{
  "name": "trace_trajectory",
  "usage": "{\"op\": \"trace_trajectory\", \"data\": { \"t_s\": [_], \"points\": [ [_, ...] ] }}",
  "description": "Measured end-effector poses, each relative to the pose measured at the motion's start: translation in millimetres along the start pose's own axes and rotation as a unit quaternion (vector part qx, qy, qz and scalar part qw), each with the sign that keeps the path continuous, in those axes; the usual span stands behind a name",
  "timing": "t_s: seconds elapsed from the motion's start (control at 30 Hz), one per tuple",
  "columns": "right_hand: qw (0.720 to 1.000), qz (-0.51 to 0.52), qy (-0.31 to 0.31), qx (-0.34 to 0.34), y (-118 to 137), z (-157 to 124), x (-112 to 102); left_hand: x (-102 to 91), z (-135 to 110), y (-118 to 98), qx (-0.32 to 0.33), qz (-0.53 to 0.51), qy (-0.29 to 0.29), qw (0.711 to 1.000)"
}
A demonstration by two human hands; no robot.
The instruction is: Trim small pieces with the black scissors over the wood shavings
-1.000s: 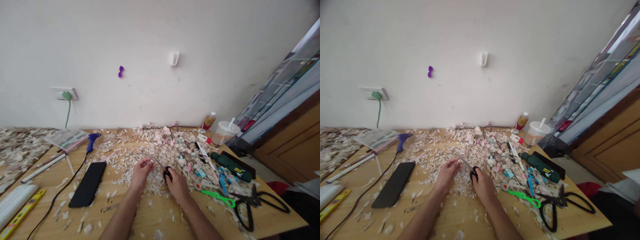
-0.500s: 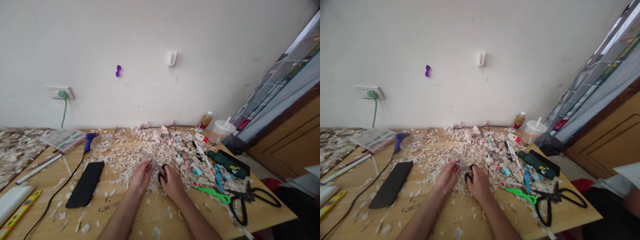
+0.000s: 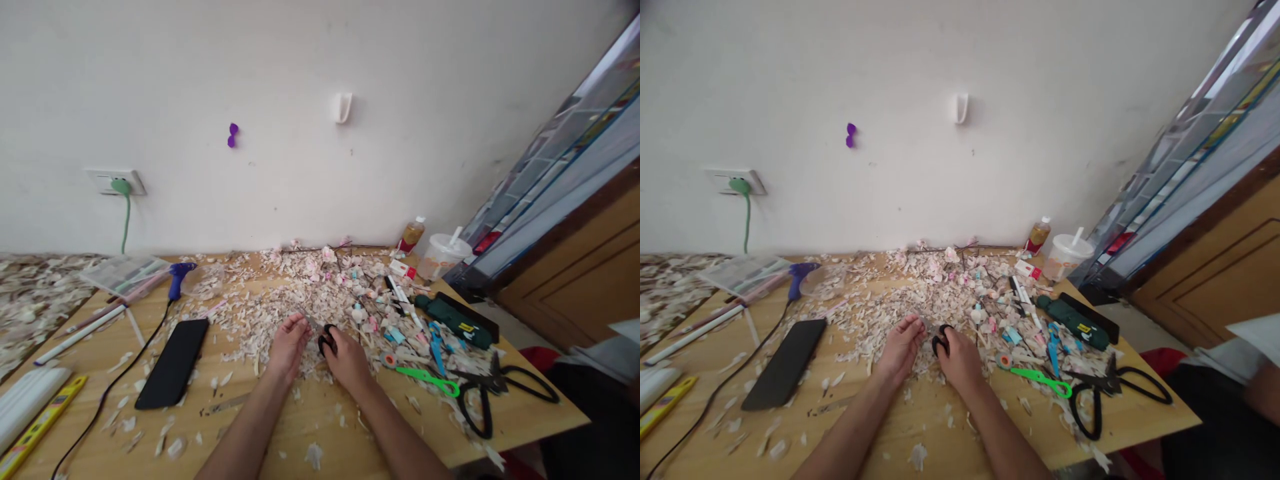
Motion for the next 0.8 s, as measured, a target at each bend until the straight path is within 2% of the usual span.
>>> {"op": "trace_trajectory", "data": {
  "t_s": [0.1,0.2,0.3,0.37,0.47,0.57,0.67,0.8],
  "points": [
    [1.0,0.004,0.002,-0.001,-0.7,-0.4,-0.4,2.1,3.0,-12.2,0.028,0.098,0.021,0.995],
    [1.0,0.003,0.005,-0.001,-1.6,-0.8,-0.3,3.2,4.3,-26.2,0.056,0.209,0.022,0.976],
    [1.0,-0.006,0.013,0.005,-3.6,-0.9,0.3,2.9,4.8,-33.8,0.069,0.256,0.015,0.964],
    [1.0,-0.009,0.011,0.018,-6.3,-0.9,-1.0,0.0,5.1,-33.3,0.066,0.241,0.006,0.968],
    [1.0,-0.006,-0.01,0.027,-7.4,-1.4,-5.9,-9.0,5.2,-23.4,0.036,0.138,-0.013,0.99],
    [1.0,0.001,-0.028,-0.003,0.2,-2.1,-8.4,-14.6,4.4,-11.5,-0.004,0.041,-0.025,0.999],
    [0.999,-0.002,-0.031,-0.032,7.2,-2.6,-6.5,-17.5,3.3,-8.6,-0.019,0.013,-0.039,0.999],
    [0.999,-0.017,-0.015,-0.037,8.3,-2.3,-0.8,-15.3,2.2,-8.4,-0.026,0.007,-0.038,0.999]
  ]
}}
Point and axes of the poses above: each hand's wrist, its own z-axis towards the middle knuckle, its own x-axis out of the palm, y = z × x, the point moved 10 cm from there along z, towards the middle knuckle, and after that the axes turned 6 degrees about y, right-handed, at the moved point
